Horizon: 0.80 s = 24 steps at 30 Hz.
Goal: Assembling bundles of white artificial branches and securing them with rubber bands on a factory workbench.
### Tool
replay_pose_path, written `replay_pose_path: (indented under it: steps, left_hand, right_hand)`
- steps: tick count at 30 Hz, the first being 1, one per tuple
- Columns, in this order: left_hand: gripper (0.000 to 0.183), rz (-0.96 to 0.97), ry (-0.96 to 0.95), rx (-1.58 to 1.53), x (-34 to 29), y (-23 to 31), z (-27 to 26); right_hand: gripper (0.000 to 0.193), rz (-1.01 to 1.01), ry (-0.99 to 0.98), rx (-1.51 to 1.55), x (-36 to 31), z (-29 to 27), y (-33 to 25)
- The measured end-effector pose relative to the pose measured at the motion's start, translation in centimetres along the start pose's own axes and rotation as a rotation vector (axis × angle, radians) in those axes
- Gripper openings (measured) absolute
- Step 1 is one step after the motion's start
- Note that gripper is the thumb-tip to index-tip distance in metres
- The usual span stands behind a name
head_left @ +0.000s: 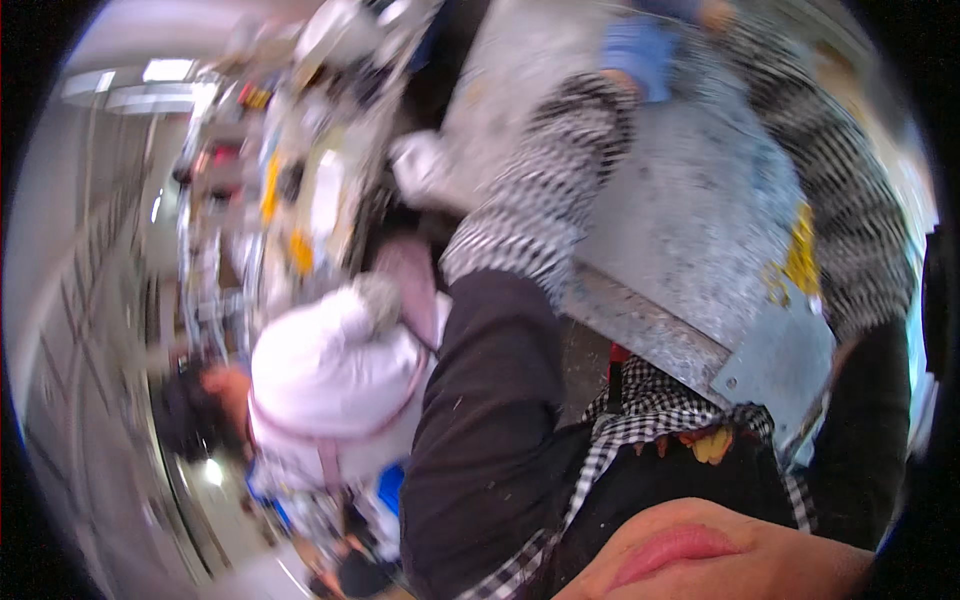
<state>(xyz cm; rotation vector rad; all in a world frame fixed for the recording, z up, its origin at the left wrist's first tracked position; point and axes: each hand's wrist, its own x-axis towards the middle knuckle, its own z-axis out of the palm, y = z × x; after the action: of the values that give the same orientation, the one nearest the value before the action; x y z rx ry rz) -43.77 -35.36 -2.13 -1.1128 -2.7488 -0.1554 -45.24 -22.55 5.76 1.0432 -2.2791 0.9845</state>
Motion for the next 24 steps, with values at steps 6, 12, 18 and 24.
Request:
replay_pose_path:
  steps: [6, 12, 18, 24]
  left_hand:
    - [0.061, -0.072, 0.111, 0.218, 0.2, 3.7, 2.5]
    - [0.077, -0.066, -0.032, 0.361, 1.4, 2.7, 4.0]
    - [0.062, 0.042, 0.066, -0.174, -3.8, 4.3, 2.3]
    - [0.057, -0.088, -0.087, 0.261, -10.5, 5.8, 0.7]
  right_hand:
    - [0.029, 0.100, -0.350, -0.559, -7.8, 0.5, 8.9]
    - [0.031, 0.034, -0.311, -0.526, -8.0, -0.7, 6.3]
    - [0.037, -0.075, -0.340, -0.532, -11.4, -0.4, 6.4]
    - [0.020, 0.067, -0.307, -0.564, -10.2, 1.9, 4.3]
